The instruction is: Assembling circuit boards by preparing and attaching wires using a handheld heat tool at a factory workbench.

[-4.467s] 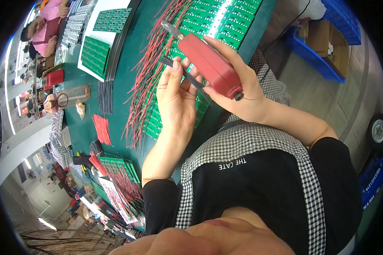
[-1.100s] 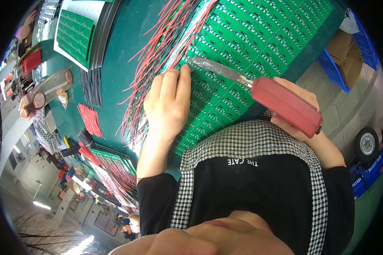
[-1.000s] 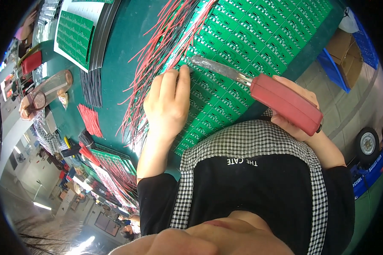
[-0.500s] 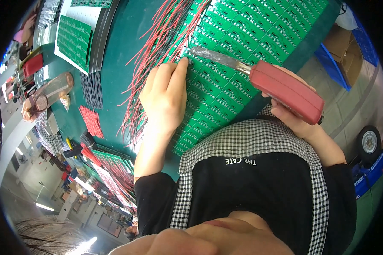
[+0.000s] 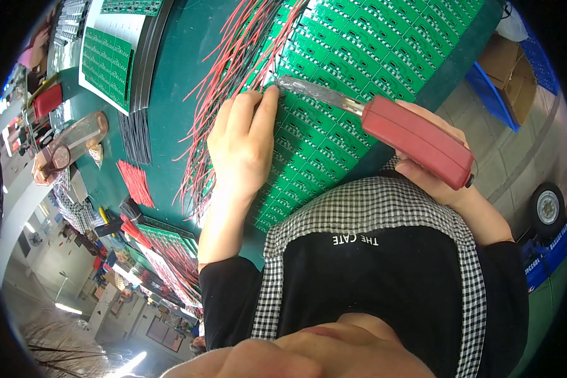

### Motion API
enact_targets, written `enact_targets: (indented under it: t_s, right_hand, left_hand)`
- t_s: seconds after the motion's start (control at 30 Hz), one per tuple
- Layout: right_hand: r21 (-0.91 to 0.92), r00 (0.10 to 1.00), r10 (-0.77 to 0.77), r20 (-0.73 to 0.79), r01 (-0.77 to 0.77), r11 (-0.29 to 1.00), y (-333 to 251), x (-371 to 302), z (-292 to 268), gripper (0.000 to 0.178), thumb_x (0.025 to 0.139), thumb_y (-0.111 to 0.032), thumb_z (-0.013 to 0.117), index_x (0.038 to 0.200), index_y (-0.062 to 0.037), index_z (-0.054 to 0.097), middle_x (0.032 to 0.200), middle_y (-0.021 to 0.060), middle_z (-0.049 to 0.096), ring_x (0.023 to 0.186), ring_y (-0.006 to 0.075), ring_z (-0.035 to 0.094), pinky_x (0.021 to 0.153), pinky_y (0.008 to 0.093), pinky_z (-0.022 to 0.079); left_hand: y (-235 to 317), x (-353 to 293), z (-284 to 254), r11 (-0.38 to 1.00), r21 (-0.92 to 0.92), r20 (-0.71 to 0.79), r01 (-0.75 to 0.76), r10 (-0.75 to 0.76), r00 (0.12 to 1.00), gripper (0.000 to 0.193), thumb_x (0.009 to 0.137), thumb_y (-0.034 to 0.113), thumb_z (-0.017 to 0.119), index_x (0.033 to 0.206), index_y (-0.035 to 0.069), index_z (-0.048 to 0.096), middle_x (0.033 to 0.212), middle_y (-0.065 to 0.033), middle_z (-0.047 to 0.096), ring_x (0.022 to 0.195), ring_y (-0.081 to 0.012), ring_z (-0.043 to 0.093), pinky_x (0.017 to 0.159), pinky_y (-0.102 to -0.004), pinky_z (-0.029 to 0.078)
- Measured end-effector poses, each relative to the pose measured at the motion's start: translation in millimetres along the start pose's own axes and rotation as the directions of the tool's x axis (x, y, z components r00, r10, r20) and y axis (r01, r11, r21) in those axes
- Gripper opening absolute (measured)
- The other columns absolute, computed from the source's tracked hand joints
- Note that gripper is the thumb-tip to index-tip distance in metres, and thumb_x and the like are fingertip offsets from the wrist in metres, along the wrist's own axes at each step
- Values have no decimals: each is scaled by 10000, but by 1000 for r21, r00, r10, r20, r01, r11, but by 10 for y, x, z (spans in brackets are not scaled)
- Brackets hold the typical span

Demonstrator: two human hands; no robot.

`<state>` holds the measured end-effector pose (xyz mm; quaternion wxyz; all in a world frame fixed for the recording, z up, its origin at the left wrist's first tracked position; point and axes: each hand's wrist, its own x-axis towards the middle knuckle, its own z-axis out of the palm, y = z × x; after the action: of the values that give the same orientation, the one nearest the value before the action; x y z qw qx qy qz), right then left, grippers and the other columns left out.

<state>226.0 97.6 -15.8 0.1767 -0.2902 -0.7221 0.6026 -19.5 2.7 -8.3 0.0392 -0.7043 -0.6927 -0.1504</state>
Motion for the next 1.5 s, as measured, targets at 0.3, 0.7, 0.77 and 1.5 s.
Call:
enact_targets:
  t_s: [0.3,0.7,0.77,1.5]
  right_hand:
    - [43,1000,11,-7,-11,999,-17,13,-11,489,692,-180,669,1102,23,497,1005,114,557,679,116,543,622,223,434]
    - [356,984,180,4,-170,919,-51,-26,-9,628,688,-197,687,1190,44,396,964,101,577,652,71,500,587,187,406]
    - [362,986,166,-15,-150,920,-65,-22,-27,669,688,-197,692,1213,53,362,923,85,586,639,56,484,578,177,397]
    - [392,975,222,5,-207,896,-41,61,-120,655,702,-184,682,1224,32,349,926,86,586,669,53,492,593,172,406]
  left_hand:
    - [-49,-2,48,999,13,-45,-52,52,998,267,616,48,545,875,-16,560,756,-74,501,671,-171,518,513,-239,451]
    - [-15,-7,50,999,37,-17,-36,37,999,261,632,53,537,881,-23,552,768,-85,510,684,-180,521,536,-242,453]
    - [-12,1,50,999,38,-21,-39,40,999,262,632,54,536,883,-21,551,770,-85,510,686,-180,521,536,-243,453]
    - [24,166,44,1000,16,31,11,-11,999,292,612,21,545,900,6,586,742,-48,510,624,-165,508,527,-265,431]
